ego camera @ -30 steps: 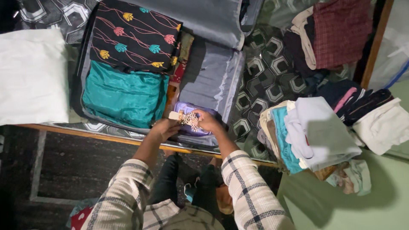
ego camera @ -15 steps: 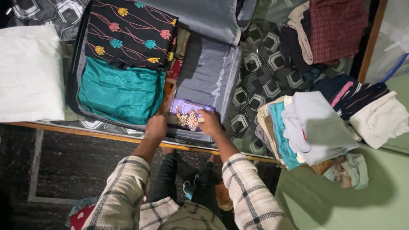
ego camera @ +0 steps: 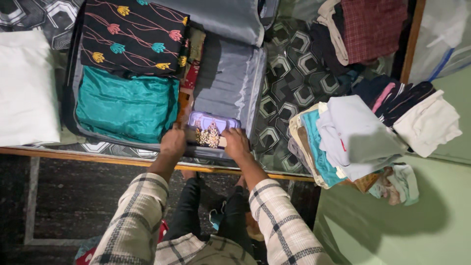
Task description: The person packs folded clothes, a purple zippered pouch, and a box containing bangles into a suitcase on a bed. They arrange various garments and smaller items by hand inside the open suitcase.
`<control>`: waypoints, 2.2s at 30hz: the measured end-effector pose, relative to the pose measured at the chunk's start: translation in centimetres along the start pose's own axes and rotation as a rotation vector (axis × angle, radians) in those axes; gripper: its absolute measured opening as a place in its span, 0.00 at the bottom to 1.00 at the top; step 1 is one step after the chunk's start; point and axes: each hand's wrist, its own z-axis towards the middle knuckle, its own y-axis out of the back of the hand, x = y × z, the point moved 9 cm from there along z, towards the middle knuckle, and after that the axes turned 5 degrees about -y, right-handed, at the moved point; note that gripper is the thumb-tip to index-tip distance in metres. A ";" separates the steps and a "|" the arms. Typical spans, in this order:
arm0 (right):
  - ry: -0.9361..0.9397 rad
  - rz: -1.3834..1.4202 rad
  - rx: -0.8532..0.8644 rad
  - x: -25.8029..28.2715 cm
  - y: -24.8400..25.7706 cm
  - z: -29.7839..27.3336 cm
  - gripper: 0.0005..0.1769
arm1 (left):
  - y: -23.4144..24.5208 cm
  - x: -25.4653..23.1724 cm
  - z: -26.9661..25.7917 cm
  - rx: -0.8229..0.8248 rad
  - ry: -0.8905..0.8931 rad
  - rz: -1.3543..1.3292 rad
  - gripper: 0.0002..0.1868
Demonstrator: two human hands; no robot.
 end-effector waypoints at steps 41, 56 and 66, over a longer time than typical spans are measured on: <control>-0.224 0.111 0.071 2.6 -0.7 -1.1 0.40 | 4.6 -6.0 -2.1 -0.151 0.119 -0.222 0.15; -0.209 0.154 0.023 3.4 2.0 -2.1 0.39 | 4.7 -6.6 -2.9 -0.044 0.155 -0.174 0.18; -0.168 0.215 -0.545 -4.8 13.5 -15.0 0.23 | 9.8 -15.0 -8.2 -0.616 -0.286 -0.351 0.30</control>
